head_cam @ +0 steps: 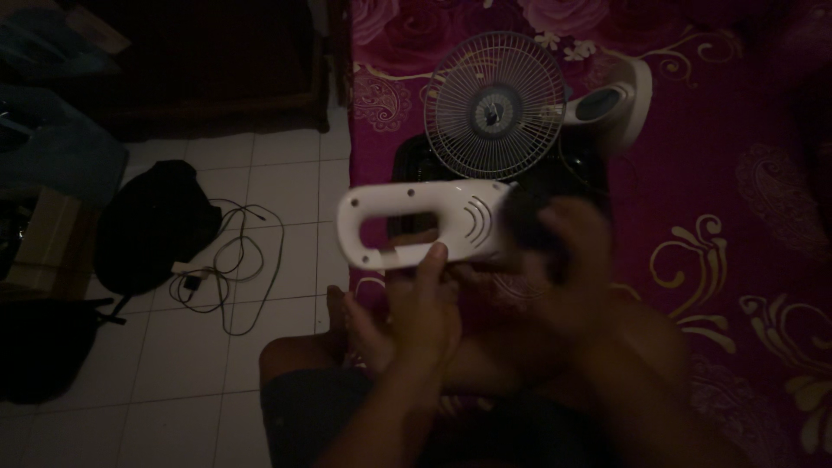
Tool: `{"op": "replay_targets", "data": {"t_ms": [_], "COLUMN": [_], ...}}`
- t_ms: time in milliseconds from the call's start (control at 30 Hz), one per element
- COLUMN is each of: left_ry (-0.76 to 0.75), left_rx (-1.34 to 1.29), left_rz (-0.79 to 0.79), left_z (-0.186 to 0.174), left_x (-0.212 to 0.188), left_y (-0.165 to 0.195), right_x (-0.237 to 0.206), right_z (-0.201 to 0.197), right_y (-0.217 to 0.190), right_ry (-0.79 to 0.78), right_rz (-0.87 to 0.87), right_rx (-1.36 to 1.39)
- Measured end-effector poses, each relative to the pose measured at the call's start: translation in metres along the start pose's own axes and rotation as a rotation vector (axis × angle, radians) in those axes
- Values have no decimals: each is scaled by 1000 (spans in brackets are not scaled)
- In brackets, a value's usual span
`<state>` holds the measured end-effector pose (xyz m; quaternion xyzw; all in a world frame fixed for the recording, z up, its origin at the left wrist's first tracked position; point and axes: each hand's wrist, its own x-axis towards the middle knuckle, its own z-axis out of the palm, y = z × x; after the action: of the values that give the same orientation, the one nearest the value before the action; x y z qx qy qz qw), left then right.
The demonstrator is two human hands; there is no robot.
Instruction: The person sits on the floor and services a white handheld vacuum cleaner, handling its dark cylindrical dust canister and filter parts, fitting the canister onto the vacuum body, and pressing the parts together until the unit is assembled on the tray.
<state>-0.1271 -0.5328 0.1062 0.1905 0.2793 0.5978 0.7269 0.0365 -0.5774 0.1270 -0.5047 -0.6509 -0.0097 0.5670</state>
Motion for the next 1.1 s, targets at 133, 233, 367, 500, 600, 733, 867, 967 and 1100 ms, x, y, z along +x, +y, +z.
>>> {"op": "replay_targets", "data": {"t_ms": [133, 233, 367, 500, 600, 733, 867, 967, 1100], "left_ry": [-29, 0, -41, -41, 3, 88, -56, 251, 348], "left_rx": [367, 958, 781, 678, 861, 1085, 1697, 1638, 1528], "left_rz": [262, 202, -28, 66, 110, 214, 106, -213, -88], "left_z": [1, -3, 0, 2, -2, -4, -1, 5, 8], "left_x": [-7, -18, -23, -22, -24, -26, -19, -15, -18], "left_y": [0, 8, 16, 15, 16, 22, 32, 33, 35], "right_x": [8, 20, 29, 17, 10, 14, 0, -5, 20], "right_z": [-1, -4, -13, -14, -13, -16, -17, -13, -21], "right_y": [-6, -16, -26, -19, -2, 8, -17, -25, 4], "right_ry": [-156, 26, -187, -160, -106, 34, -57, -138, 76], "right_rz": [-299, -63, -298, -291, -247, 153, 94, -135, -10], "right_rx": [-227, -313, -227, -179, -150, -245, -74, -200, -347]}}
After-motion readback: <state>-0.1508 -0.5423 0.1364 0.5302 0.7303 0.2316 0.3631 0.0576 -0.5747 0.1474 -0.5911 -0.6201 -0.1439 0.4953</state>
